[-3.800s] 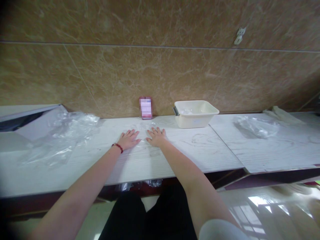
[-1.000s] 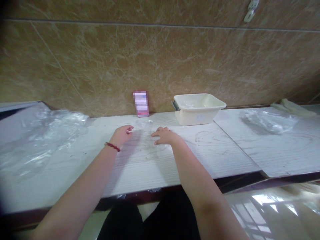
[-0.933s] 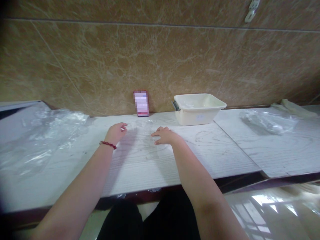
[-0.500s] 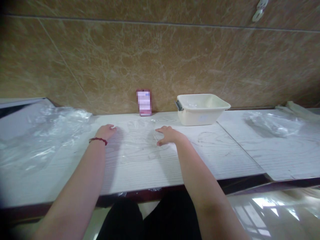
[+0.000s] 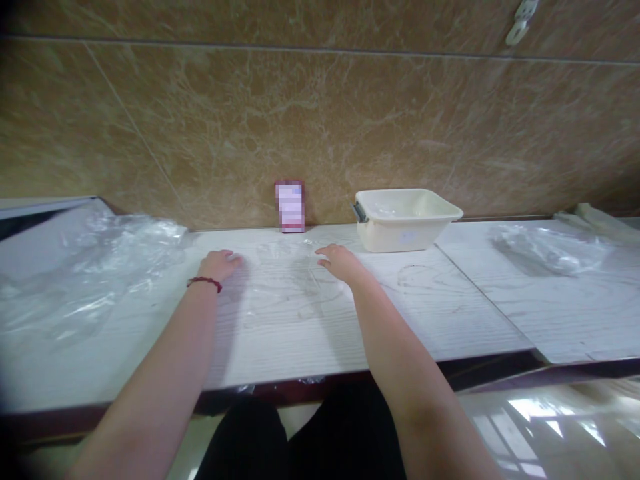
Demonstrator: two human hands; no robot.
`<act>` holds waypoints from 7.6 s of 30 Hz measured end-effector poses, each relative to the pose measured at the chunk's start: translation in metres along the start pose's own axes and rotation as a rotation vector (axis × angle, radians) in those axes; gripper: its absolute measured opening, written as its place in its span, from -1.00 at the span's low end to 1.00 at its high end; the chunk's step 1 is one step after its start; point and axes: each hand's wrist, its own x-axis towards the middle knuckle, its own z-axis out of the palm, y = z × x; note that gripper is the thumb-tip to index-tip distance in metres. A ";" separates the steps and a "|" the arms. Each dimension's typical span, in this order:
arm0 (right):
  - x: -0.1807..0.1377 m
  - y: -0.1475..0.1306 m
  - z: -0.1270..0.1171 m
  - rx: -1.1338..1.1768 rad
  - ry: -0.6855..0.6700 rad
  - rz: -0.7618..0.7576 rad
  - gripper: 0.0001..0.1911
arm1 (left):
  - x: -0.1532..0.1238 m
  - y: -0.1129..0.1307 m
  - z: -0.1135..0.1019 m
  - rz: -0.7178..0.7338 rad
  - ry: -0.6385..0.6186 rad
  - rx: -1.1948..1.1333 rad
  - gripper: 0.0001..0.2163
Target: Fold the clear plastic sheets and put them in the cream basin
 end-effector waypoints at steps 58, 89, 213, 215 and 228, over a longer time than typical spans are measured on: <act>0.054 -0.081 0.060 0.253 0.115 0.204 -0.59 | -0.020 0.040 -0.008 0.306 0.055 -0.459 -0.78; 0.053 -0.073 0.057 0.191 0.097 0.171 -0.75 | -0.018 0.016 -0.013 0.455 -0.412 0.081 -0.51; -0.031 -0.045 -0.018 -0.211 0.036 -0.043 -0.76 | -0.005 0.029 0.000 0.063 0.029 -0.112 -0.61; -0.049 -0.045 -0.013 -0.180 0.045 -0.092 -0.76 | -0.008 0.030 0.000 0.093 0.048 -0.118 -0.62; -0.089 -0.062 -0.029 -0.252 -0.104 -0.363 -0.74 | -0.059 0.032 -0.062 0.741 -0.084 -0.141 -0.72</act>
